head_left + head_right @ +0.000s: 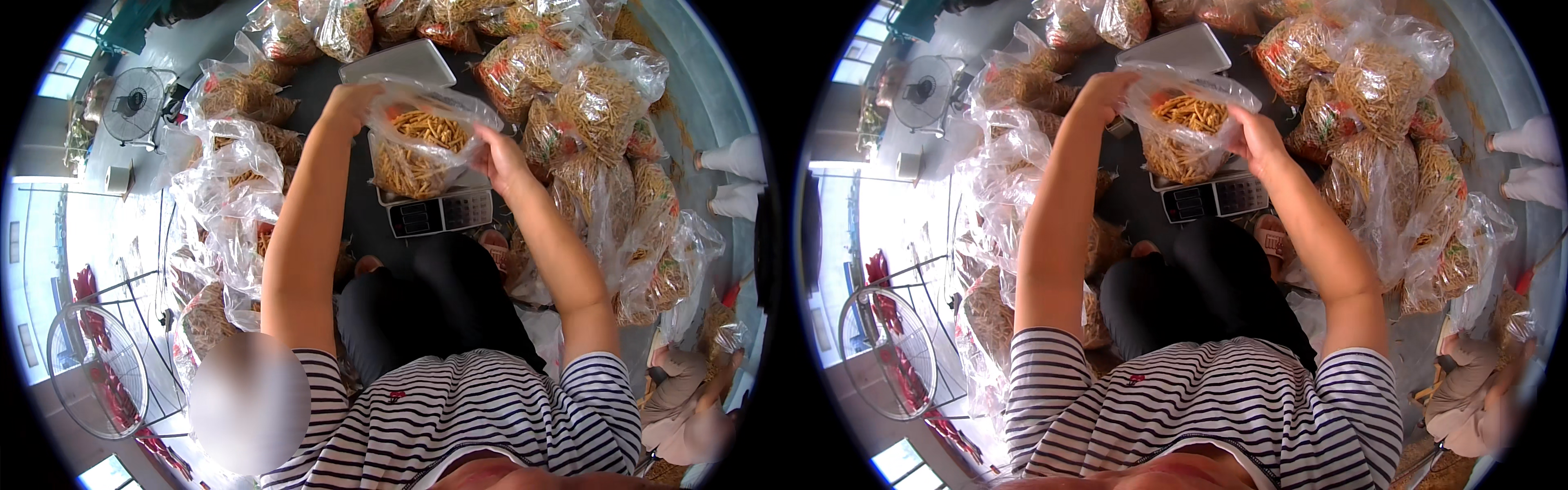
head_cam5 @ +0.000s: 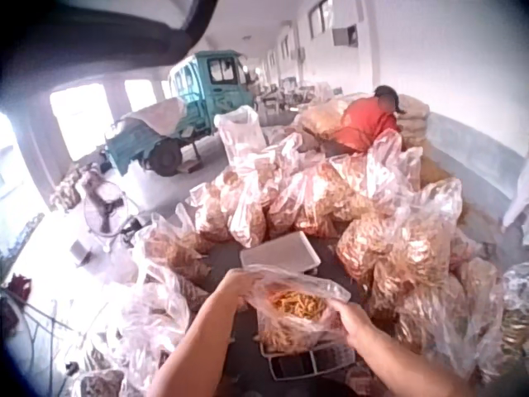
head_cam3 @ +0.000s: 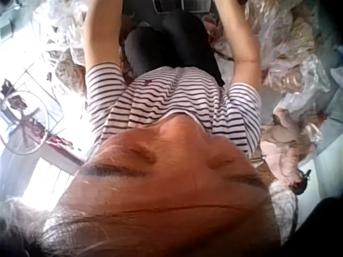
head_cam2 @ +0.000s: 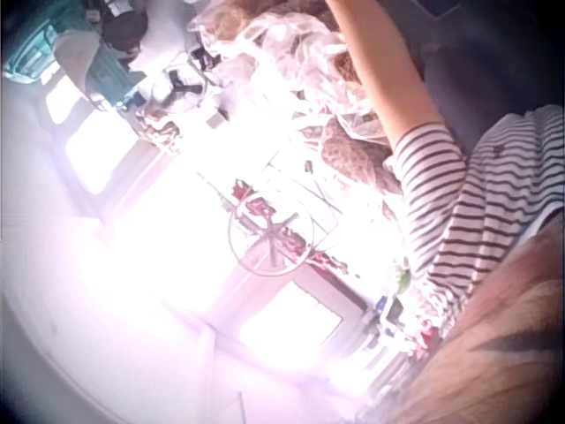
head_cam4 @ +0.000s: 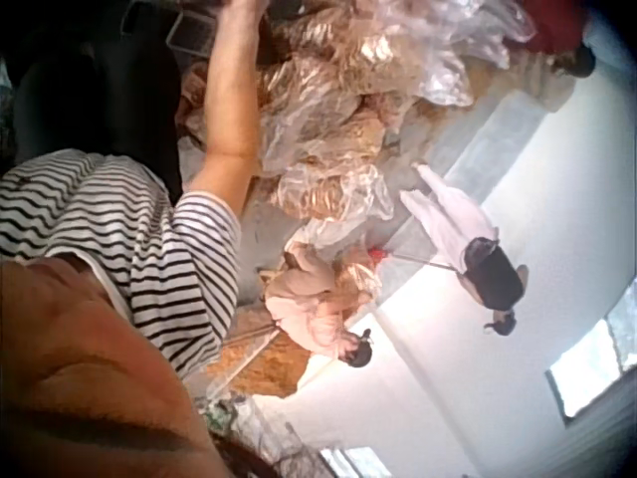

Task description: The person weighs portions of snacks using a digital scale and transfers them into plastic bags by hand.

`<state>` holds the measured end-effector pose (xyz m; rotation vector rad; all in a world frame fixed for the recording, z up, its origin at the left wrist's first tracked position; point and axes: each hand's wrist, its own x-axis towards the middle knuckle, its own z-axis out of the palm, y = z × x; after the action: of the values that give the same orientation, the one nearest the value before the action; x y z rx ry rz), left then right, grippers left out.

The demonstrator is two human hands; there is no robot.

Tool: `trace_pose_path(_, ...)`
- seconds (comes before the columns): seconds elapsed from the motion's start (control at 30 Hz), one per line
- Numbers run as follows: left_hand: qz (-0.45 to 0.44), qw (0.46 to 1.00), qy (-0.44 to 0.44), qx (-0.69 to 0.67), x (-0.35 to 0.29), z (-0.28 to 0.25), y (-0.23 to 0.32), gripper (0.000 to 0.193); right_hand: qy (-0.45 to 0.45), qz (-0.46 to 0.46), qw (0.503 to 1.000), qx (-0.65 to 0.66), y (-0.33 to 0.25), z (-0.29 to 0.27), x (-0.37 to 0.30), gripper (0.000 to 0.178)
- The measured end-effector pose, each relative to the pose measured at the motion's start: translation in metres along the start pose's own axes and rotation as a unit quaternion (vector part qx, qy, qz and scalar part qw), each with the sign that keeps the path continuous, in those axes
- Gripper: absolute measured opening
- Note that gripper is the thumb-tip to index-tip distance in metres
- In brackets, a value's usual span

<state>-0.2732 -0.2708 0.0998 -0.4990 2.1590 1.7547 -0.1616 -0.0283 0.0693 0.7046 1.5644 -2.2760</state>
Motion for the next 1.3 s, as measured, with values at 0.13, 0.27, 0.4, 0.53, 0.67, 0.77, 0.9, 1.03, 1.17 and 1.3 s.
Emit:
trace_pose_path(0.13, -0.023, 0.996, -0.006, -0.083, 0.008, 0.015, -0.022, 0.021, -0.050, 0.041, 0.996, -0.058, 0.019, -0.015, 0.000, 0.043)
trace_pose_path(0.27, 0.103, 0.956, 0.085, 0.262, -0.005, 0.006, -0.025, 0.055, 0.033, -0.127, 0.948, -0.288, 0.017, -0.039, -0.010, 0.055)
trace_pose_path(0.4, 0.210, 0.945, 0.203, 0.148, -0.049, -0.011, -0.028, 0.072, 0.071, -0.269, 0.946, -0.166, 0.020, -0.083, -0.054, 0.034)
trace_pose_path(0.53, 0.207, 0.953, 0.218, -0.046, -0.098, -0.013, -0.030, 0.041, 0.105, -0.169, 0.977, -0.077, 0.052, -0.130, -0.102, 0.013)
trace_pose_path(0.67, 0.195, 0.960, 0.170, -0.108, -0.136, 0.001, -0.025, 0.039, 0.100, -0.139, 0.981, -0.089, 0.093, -0.157, -0.142, 0.009)
trace_pose_path(0.77, 0.187, 0.961, 0.140, -0.148, -0.152, 0.012, -0.030, 0.036, 0.116, -0.110, 0.983, -0.093, 0.099, -0.162, -0.166, 0.008)
trace_pose_path(0.9, 0.155, 0.968, 0.138, -0.143, -0.151, 0.020, -0.052, 0.033, 0.129, -0.142, 0.976, -0.106, 0.064, -0.146, -0.182, 0.009)
trace_pose_path(1.03, 0.109, 0.980, 0.148, -0.078, -0.131, 0.026, -0.073, 0.036, 0.040, -0.241, 0.950, -0.193, 0.011, -0.098, -0.170, 0.012)
trace_pose_path(1.17, 0.187, 0.960, 0.207, -0.010, -0.119, 0.040, -0.072, 0.040, -0.012, -0.377, 0.845, -0.380, -0.030, -0.057, -0.148, 0.011)
trace_pose_path(1.3, 0.246, 0.934, 0.181, -0.186, -0.137, 0.041, -0.059, 0.029, 0.006, -0.257, 0.709, -0.656, -0.056, -0.105, -0.154, 0.013)
